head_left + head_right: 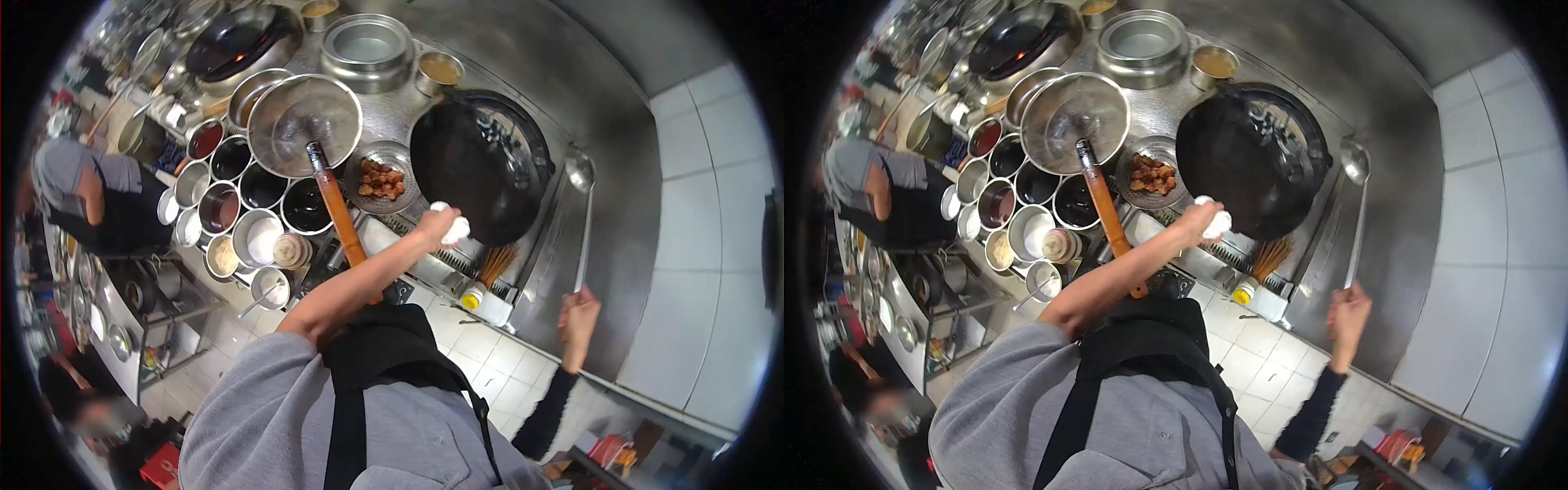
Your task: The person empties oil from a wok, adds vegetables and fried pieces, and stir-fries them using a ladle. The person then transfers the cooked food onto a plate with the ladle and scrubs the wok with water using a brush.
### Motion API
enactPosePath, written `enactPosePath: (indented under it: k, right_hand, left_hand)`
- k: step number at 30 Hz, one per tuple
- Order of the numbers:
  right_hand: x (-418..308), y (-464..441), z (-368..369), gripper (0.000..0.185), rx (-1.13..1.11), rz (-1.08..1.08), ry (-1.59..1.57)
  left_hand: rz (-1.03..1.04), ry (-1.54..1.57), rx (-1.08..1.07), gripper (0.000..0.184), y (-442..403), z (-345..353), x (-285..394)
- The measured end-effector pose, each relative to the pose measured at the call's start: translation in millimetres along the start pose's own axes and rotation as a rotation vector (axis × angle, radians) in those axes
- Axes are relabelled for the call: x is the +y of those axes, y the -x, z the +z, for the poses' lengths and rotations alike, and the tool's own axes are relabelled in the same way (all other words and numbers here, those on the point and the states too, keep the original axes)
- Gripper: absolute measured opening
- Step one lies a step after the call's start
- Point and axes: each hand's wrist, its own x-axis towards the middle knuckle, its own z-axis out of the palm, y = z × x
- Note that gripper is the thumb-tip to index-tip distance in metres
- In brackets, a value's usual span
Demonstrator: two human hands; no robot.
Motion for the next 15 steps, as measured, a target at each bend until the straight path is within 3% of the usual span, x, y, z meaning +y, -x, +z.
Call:
enactPosePath:
  k: [4, 8, 11, 15]
  right_hand:
    - [141, 61, 50, 0.015, 0.056, 0.100, -0.134]
    - [192, 109, 107, 0.012, 0.100, 0.236, -0.310]
    - [235, 124, 149, 0.004, 0.146, 0.150, -0.199]
    - [277, 135, 185, 0.039, 0.234, 0.093, 0.263]
  left_hand:
    - [-0.007, 0.022, -0.033, 0.018, -46, 6, 5]
    - [0.042, 0.002, -0.131, 0.018, -77, 17, 2]
    - [-0.075, -0.026, -0.335, 0.028, -66, 5, 9]
    - [0.042, -0.300, -0.434, 0.032, 17, -30, 7]
